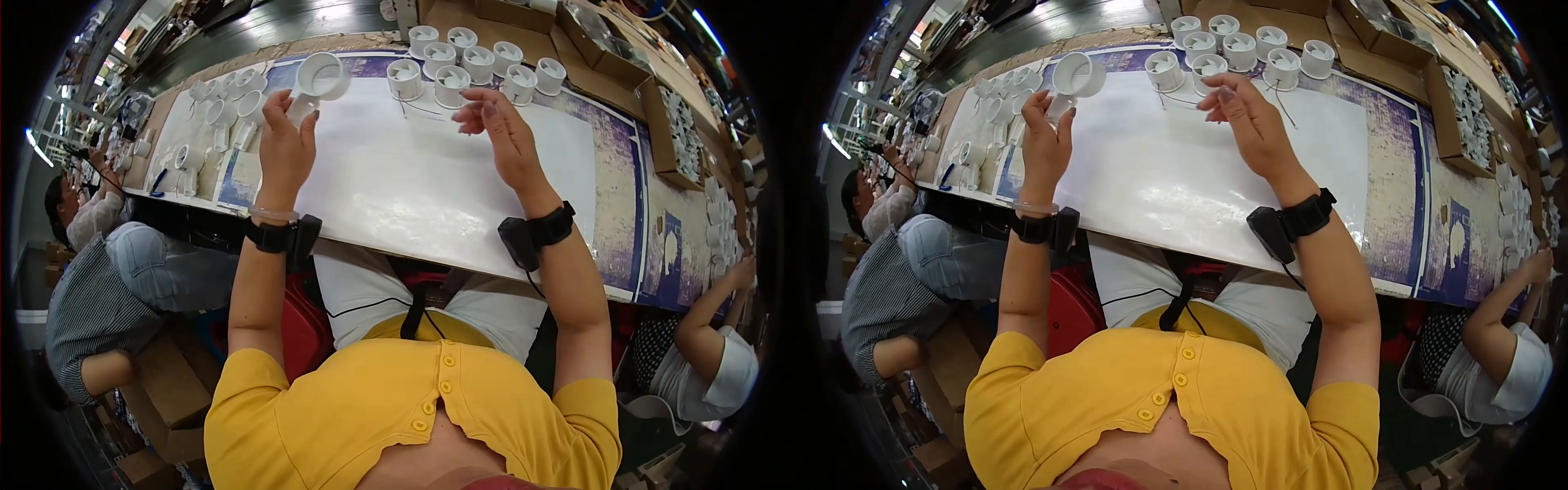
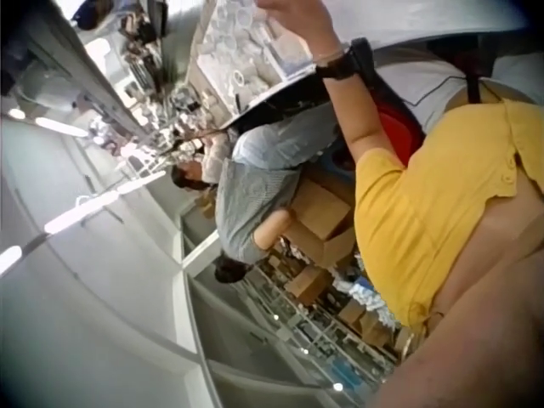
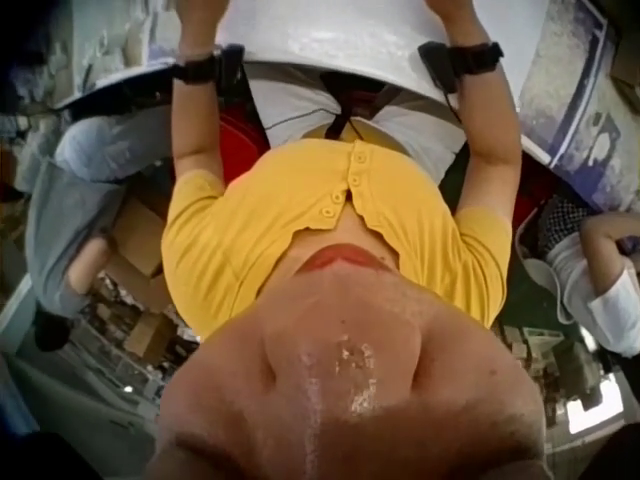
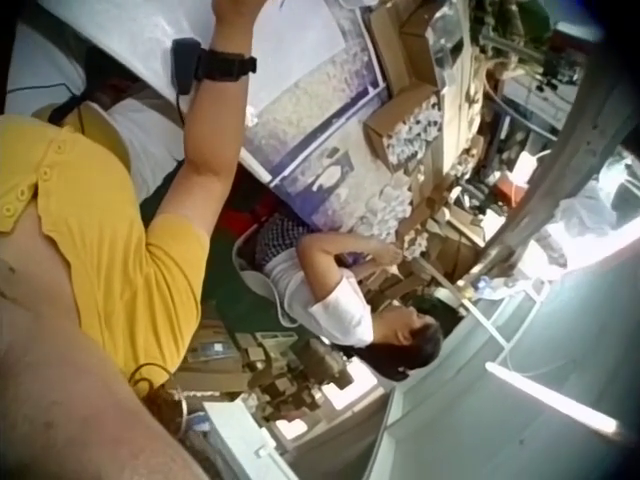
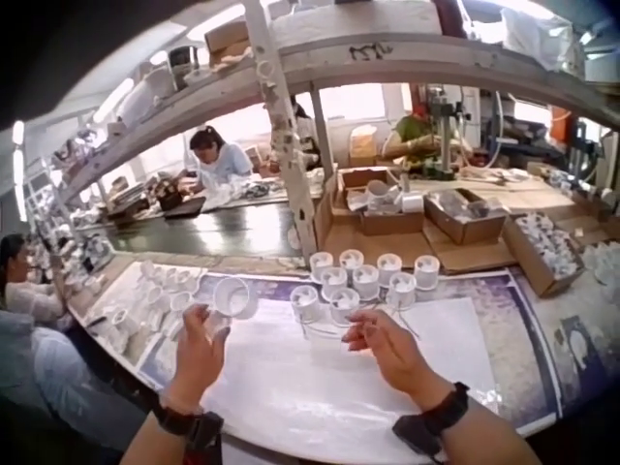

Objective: Assembling small white plastic components by hand at a production workbench.

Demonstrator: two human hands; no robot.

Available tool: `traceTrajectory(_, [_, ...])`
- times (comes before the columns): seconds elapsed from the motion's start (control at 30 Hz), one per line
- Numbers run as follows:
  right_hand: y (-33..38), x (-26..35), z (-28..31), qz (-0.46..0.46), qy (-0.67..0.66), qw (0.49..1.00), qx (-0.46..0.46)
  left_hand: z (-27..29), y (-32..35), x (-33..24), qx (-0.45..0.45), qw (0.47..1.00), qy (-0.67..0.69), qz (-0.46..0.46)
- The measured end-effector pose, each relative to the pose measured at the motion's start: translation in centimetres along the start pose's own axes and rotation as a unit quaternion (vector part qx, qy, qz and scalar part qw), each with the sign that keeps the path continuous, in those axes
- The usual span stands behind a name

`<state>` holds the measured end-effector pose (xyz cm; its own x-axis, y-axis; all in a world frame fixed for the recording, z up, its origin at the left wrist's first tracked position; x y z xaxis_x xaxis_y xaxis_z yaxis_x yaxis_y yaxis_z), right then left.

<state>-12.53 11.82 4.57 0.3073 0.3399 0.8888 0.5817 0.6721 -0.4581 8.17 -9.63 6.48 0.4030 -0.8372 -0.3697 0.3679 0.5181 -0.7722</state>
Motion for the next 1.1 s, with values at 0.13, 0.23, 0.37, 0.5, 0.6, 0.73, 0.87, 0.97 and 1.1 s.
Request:
traceTrajectory(0.13, [0.2, 1.9, -1.0, 0.006, -0.036, 0.999, -0.040, -0.9, 1.8, -8.6, -0.005, 0.985, 0.123, -0.122])
traceTrajectory(0.23, [-0.1, 1.7, -1.0, -0.007, -0.036, 0.999, -0.026, -2.8, 2.7, -11.9, 0.014, 0.972, 0.196, -0.130])
traceTrajectory(0.37, [-0.5, 1.5, 0.9, 0.010, -0.008, 1.000, -0.026, -4.1, 2.5, -13.7, 0.022, 0.963, 0.246, -0.107])
traceTrajectory(0.5, [-0.8, 1.7, 2.2, 0.063, 0.044, 0.997, -0.018, -6.0, 1.8, -14.6, 0.245, 0.902, 0.354, -0.016])
traceTrajectory(0.6, [-0.8, 1.9, 2.5, 0.086, 0.049, 0.995, -0.007, -7.5, 2.2, -15.1, 0.378, 0.761, 0.506, 0.149])
traceTrajectory(0.73, [-0.6, 2.5, 2.0, 0.087, 0.021, 0.996, -0.018, -9.7, 2.9, -15.2, 0.442, 0.624, 0.586, 0.269])
traceTrajectory(0.87, [-1.1, 4.2, 3.0, 0.153, 0.076, 0.980, -0.102, -11.0, 3.1, -14.8, 0.421, 0.608, 0.601, 0.302])
traceTrajectory(0.97, [-0.7, 6.5, 3.7, 0.295, 0.168, 0.926, -0.165, -11.4, 3.1, -14.1, 0.398, 0.628, 0.593, 0.310])
traceTrajectory(1.1, [0.2, 7.3, 0.4, 0.348, 0.431, 0.830, -0.063, -11.3, 2.9, -13.0, 0.367, 0.686, 0.556, 0.294])
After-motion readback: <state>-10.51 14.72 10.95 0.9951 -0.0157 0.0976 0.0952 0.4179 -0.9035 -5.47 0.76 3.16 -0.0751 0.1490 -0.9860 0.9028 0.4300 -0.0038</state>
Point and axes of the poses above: each hand's wrist, its own y-axis away from the middle knuckle, its own z-axis out of the back of the hand, x = y × z, the point moved 7 cm from there along -y, towards the middle knuckle, and after that the axes turned 13 degrees about -x, right-handed, at the moved point
